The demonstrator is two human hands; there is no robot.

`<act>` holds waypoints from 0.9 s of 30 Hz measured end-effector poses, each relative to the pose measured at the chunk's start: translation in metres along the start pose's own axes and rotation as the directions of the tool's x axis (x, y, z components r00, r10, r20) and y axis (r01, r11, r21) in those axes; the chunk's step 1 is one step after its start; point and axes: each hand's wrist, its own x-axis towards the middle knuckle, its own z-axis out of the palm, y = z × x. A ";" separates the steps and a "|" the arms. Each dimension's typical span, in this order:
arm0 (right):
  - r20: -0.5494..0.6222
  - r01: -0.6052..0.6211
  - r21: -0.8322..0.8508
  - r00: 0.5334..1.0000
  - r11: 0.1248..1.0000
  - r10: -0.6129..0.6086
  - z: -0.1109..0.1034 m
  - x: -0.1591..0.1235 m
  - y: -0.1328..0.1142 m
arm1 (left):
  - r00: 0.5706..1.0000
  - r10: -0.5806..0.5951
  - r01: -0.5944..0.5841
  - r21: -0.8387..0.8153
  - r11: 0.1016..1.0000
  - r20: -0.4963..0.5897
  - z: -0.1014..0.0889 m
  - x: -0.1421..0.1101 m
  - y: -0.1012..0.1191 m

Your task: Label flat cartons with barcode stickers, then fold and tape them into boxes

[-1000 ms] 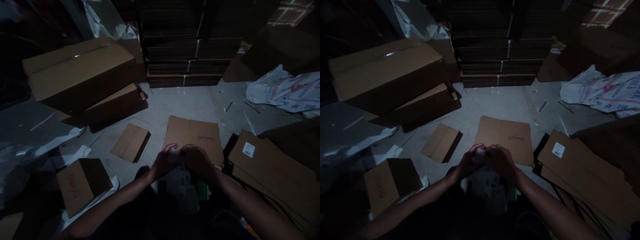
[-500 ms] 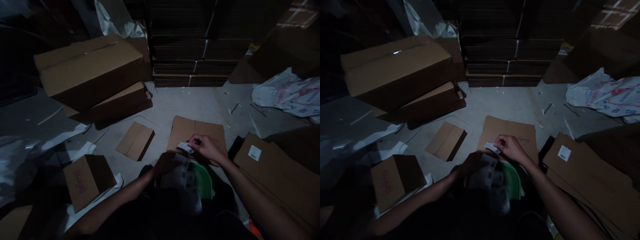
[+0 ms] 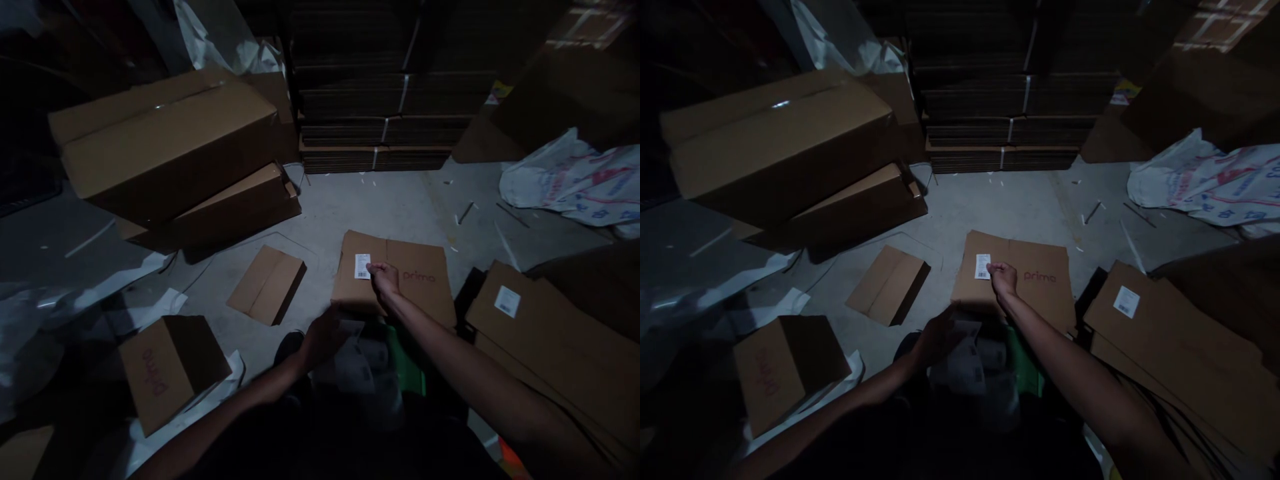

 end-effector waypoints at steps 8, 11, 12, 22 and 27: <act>-0.044 0.002 -0.065 0.999 0.998 -0.005 -0.001 0.004 0.013 | 0.994 -0.059 0.049 0.112 0.992 0.087 0.000 0.000 0.003; -0.050 0.012 -0.164 0.999 0.986 -0.020 -0.002 0.001 0.012 | 0.996 -0.036 0.025 0.121 0.992 0.085 0.002 0.001 0.001; -0.049 0.014 -0.207 0.998 0.978 -0.025 -0.002 0.000 0.010 | 0.996 -0.023 0.012 0.124 0.992 0.090 0.002 0.001 0.000; 0.116 0.160 -0.727 0.987 0.668 -0.110 -0.041 -0.005 -0.035 | 0.997 0.025 -0.029 0.066 0.997 0.066 0.005 0.002 -0.008; 0.047 0.082 -0.978 0.982 0.192 -0.182 -0.144 -0.014 -0.023 | 0.998 0.032 -0.032 -0.005 0.999 0.045 0.006 0.002 -0.013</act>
